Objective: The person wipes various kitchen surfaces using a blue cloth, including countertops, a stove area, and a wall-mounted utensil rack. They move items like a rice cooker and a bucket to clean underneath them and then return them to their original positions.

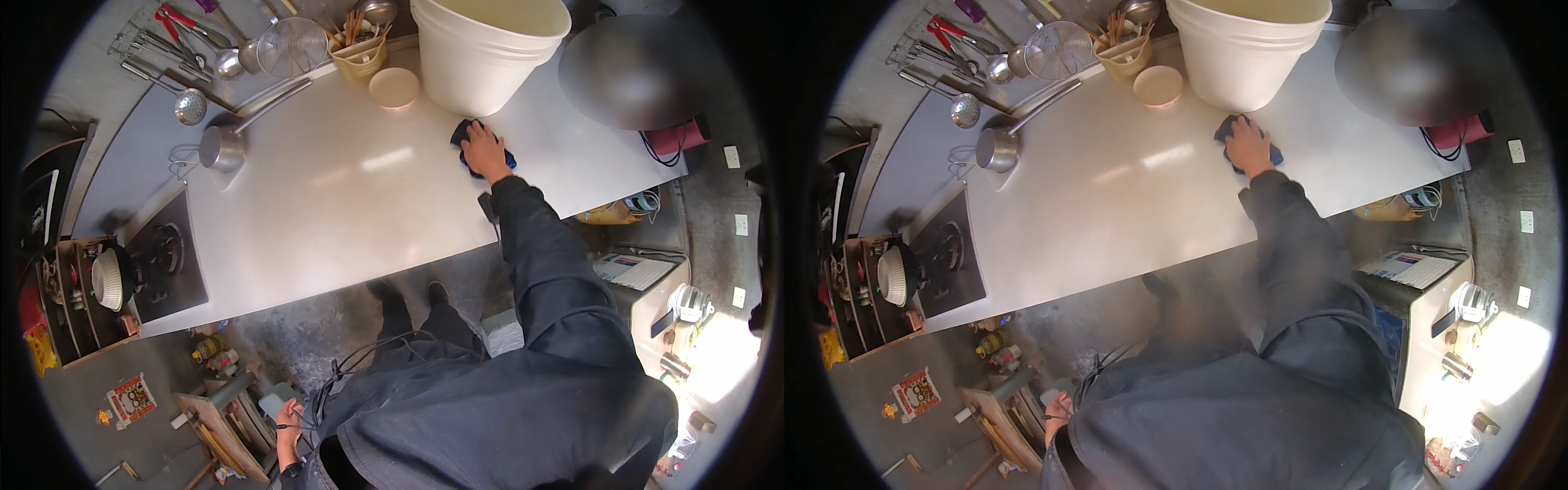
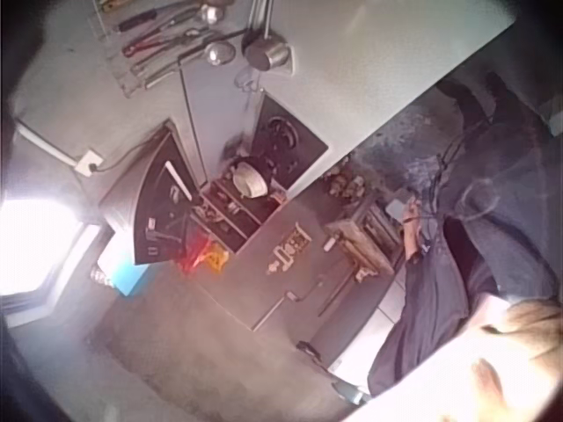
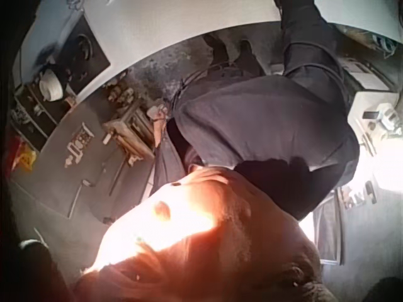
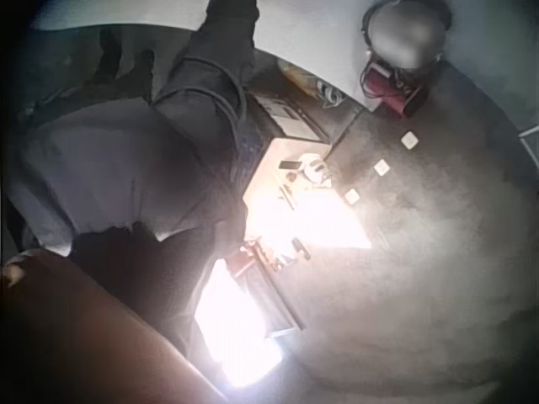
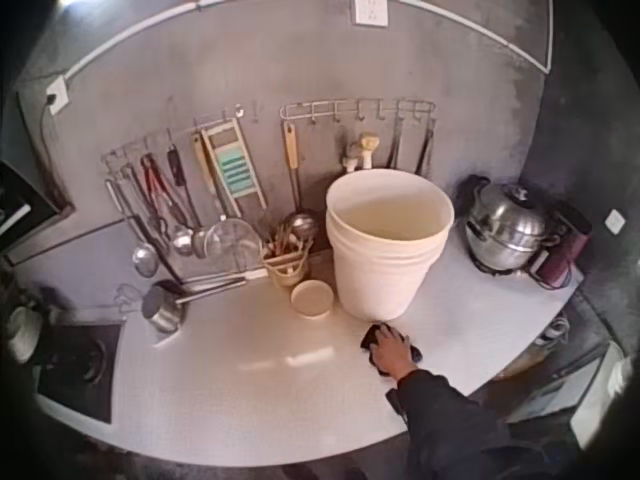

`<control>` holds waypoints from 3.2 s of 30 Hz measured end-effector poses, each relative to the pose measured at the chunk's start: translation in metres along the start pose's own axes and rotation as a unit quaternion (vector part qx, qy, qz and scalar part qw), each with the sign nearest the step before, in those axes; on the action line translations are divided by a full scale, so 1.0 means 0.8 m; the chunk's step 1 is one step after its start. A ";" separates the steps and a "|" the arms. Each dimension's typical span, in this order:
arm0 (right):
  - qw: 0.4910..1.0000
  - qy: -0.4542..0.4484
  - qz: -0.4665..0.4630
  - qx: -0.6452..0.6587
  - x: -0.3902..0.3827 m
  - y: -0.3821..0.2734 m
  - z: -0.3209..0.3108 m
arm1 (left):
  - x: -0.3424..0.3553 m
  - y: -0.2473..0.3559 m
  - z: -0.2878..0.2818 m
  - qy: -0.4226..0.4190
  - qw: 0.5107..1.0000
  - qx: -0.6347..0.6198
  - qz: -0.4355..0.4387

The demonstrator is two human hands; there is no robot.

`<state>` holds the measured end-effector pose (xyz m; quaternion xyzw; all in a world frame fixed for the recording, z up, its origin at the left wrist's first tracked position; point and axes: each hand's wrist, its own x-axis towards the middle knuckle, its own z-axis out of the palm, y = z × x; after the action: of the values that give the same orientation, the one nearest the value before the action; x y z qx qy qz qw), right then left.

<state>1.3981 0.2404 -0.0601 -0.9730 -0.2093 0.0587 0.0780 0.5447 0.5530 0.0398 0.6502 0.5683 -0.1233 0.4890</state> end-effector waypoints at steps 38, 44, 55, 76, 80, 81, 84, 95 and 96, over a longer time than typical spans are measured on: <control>0.991 0.020 0.089 -0.101 -0.139 -0.031 0.012 | 0.297 0.410 0.022 -0.166 0.917 0.174 0.319; 0.989 0.122 0.083 0.004 -0.038 -0.011 0.008 | 0.358 0.527 0.106 -0.142 0.834 0.302 0.441; 0.994 0.107 -0.036 -0.006 -0.005 -0.051 0.031 | 0.387 0.522 0.148 -0.085 0.780 0.461 0.414; 0.990 0.081 -0.110 0.044 -0.086 -0.115 0.028 | 0.390 0.501 0.157 -0.041 0.768 0.473 0.430; 0.984 -0.041 -0.137 0.102 -0.127 -0.143 0.041 | 0.392 0.506 0.155 -0.051 0.772 0.473 0.423; 0.973 -0.076 -0.173 0.131 -0.175 -0.158 0.046 | 0.390 0.508 0.158 -0.052 0.774 0.472 0.419; 0.862 -0.248 -0.397 0.197 -0.334 -0.197 0.089 | 0.386 0.509 0.159 -0.047 0.778 0.468 0.418; 0.968 -0.093 -0.153 0.178 -0.404 -0.079 0.013 | 0.361 0.508 0.218 -0.114 0.716 0.408 0.555; 0.977 -0.061 -0.089 0.187 -0.394 -0.064 0.012 | 0.342 0.518 0.238 -0.159 0.693 0.383 0.589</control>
<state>1.0910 0.1566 -0.0349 -0.9135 -0.2844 0.1491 0.2500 1.0647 0.6256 -0.0443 0.9534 -0.1141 -0.1186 0.2528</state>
